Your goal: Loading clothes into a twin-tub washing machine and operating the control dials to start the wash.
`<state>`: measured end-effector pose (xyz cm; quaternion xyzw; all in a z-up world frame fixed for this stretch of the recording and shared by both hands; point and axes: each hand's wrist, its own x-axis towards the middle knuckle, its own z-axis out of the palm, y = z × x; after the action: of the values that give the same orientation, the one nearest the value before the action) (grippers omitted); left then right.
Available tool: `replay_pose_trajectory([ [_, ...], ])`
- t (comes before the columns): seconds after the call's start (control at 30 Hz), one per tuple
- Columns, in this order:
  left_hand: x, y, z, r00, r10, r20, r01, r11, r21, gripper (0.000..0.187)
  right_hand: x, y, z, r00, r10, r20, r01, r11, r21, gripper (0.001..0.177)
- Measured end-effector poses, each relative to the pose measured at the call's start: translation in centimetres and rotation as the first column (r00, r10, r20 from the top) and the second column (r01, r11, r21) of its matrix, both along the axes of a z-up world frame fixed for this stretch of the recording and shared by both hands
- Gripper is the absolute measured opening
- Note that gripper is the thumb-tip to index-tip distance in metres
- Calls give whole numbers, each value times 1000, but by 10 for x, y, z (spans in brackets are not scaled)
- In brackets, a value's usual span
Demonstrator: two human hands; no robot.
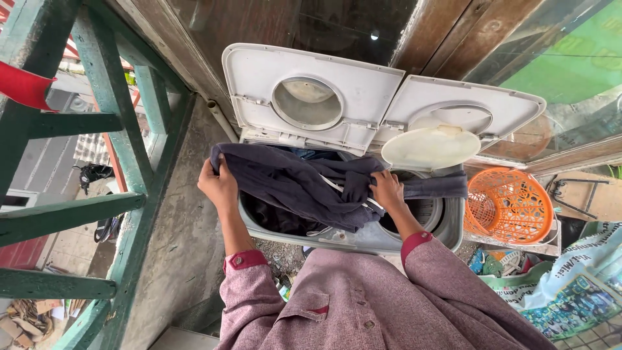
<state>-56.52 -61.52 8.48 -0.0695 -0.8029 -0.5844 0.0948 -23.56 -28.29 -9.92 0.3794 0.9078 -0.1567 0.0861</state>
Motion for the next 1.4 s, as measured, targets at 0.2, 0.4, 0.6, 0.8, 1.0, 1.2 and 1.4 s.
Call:
replay_pose_trajectory([
  [0.2,23,23,11,974,-200,107,225,913,-341,18,0,6,11,973,-52,-227,7,981,-194,23],
  [0.4,55,74,-57,802,-571,174,593,729,-342,22,-46,-18,80,796,-401,-454,-40,714,-699,35],
  [0.6,127,112,-68,472,-761,444,879,443,-176,99,-70,-27,78,637,-543,-546,-208,561,-801,32],
  [0.8,169,130,-115,420,-683,598,898,219,-381,90,-19,-7,83,817,-353,-457,118,877,-467,27],
  [1.0,177,148,-207,512,-678,527,825,219,-520,32,51,17,30,965,-261,13,250,908,-337,65],
  [1.2,120,131,-111,744,-668,-21,648,729,-219,29,66,4,25,967,-190,169,192,981,5,52],
  [1.4,36,72,-51,964,-265,-27,262,962,-69,24,60,48,84,964,-260,-61,241,945,-221,37],
])
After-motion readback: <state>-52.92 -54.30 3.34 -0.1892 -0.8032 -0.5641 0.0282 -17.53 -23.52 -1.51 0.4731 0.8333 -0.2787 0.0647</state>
